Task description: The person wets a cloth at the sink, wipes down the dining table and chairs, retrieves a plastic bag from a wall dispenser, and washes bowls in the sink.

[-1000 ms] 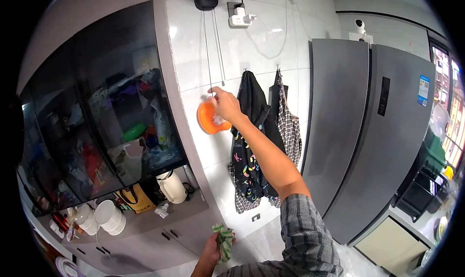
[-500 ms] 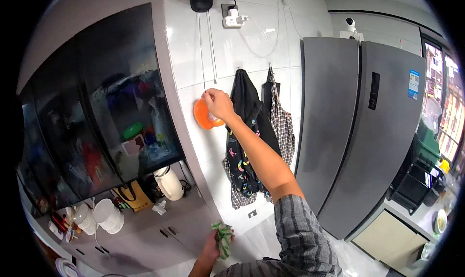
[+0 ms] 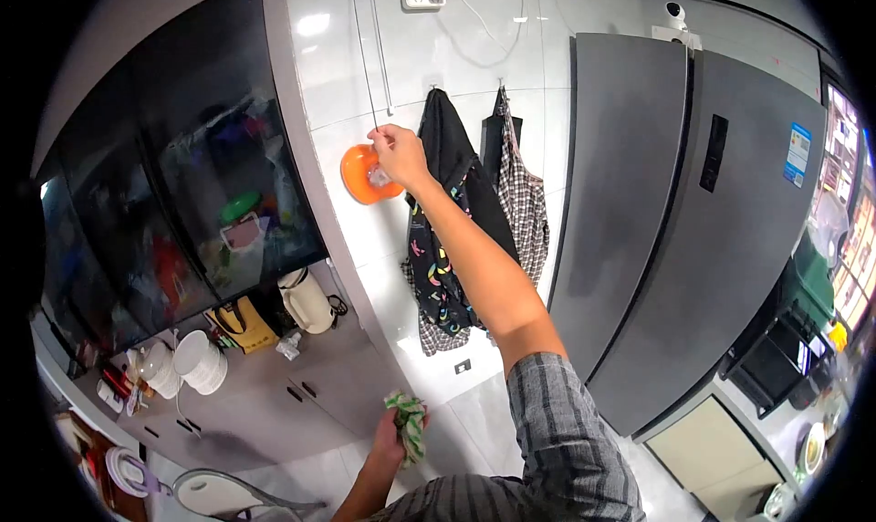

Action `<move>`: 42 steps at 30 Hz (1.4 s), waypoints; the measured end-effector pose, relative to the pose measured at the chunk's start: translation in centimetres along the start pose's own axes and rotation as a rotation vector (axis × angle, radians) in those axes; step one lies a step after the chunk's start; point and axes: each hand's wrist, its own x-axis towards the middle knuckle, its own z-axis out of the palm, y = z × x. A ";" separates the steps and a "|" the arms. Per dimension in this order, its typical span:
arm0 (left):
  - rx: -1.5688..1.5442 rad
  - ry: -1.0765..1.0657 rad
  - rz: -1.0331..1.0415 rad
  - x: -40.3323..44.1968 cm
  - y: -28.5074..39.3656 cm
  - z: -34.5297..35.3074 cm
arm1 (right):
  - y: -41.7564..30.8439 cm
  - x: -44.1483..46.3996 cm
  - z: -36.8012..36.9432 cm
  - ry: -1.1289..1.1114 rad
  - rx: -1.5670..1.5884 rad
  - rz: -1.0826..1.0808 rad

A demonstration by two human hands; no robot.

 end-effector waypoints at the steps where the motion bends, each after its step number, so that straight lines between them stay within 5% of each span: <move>1: 0.007 -0.001 -0.010 -0.4 -0.9 0.9 | -0.1 0.0 -0.3 -0.004 0.012 -0.007; 14: 0.000 0.043 -0.019 -5.1 -7.3 2.1 | -2.2 0.5 -1.4 -0.005 -0.007 -0.030; 32: -0.033 0.029 0.006 -10.0 -2.1 -3.8 | -2.7 -0.3 -0.1 -0.001 0.015 0.231; 42: 0.076 0.101 0.268 -11.1 1.6 -5.0 | -2.5 -0.8 1.4 0.045 0.229 0.221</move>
